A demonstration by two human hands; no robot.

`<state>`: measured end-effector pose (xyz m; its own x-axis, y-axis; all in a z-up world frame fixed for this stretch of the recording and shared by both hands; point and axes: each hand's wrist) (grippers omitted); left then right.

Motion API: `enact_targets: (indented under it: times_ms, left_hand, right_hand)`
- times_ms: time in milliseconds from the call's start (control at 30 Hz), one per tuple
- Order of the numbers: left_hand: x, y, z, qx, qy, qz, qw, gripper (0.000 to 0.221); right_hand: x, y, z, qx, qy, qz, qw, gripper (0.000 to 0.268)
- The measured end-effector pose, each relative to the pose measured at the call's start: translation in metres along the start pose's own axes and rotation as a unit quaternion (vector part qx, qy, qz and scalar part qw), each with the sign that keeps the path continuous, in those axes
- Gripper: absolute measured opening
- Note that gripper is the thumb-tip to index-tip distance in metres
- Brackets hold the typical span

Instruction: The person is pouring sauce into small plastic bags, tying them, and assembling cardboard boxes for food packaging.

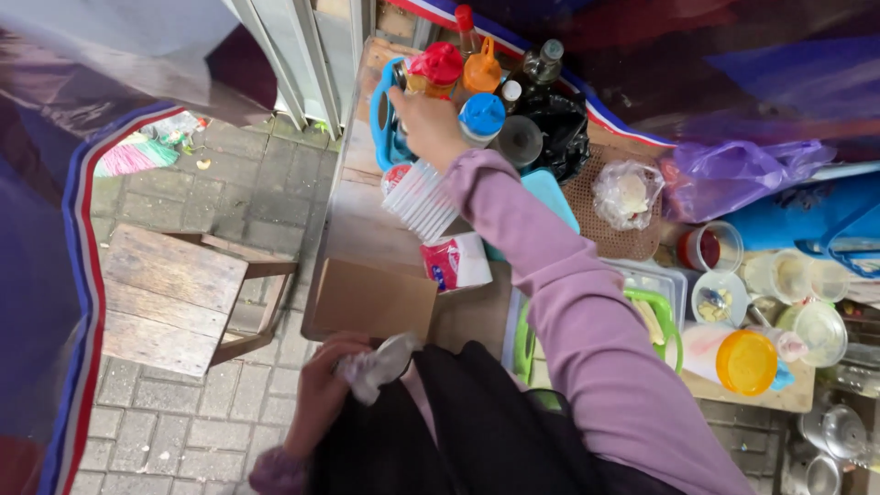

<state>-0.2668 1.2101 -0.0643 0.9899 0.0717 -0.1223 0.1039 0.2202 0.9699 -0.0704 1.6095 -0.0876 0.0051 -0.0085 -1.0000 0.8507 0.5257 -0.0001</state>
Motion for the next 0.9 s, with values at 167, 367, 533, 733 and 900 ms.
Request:
enact_targets:
  times_ms: [167,367,533,733,900]
  left_hand:
    - [-0.022,-0.018,-0.089,0.195,-0.064,-0.111,0.972,0.019]
    - [-0.002,0.030,-0.178,0.321,-0.052,-0.224,0.919,0.035]
    - [-0.011,0.102,-0.173,0.447,-0.208,0.030,0.870,0.036]
    - [0.004,0.105,-0.123,0.420,-0.321,0.093,0.844,0.027]
    - [-0.001,0.127,-0.099,0.453,-0.396,0.114,0.791,0.010]
  right_hand:
    - [-0.111,-0.024,0.037,0.081,0.014,-0.075,0.994,0.061]
    - [-0.215,-0.088,0.110,0.063,0.163,0.088,0.981,0.068]
    - [-0.270,-0.149,0.161,-0.036,0.228,0.130,0.964,0.052]
    - [-0.296,-0.147,0.212,-0.001,0.221,0.287,0.932,0.041]
    - [-0.326,-0.157,0.262,0.052,0.138,0.209,0.967,0.044]
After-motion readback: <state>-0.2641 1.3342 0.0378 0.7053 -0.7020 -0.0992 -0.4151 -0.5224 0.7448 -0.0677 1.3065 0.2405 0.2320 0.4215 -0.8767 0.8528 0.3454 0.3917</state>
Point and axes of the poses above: each hand's wrist, its own z-axis away from the middle knuckle, its own x-axis out of the palm, y = z × x, and after that the axes turned 3 degrees about y, right-handed
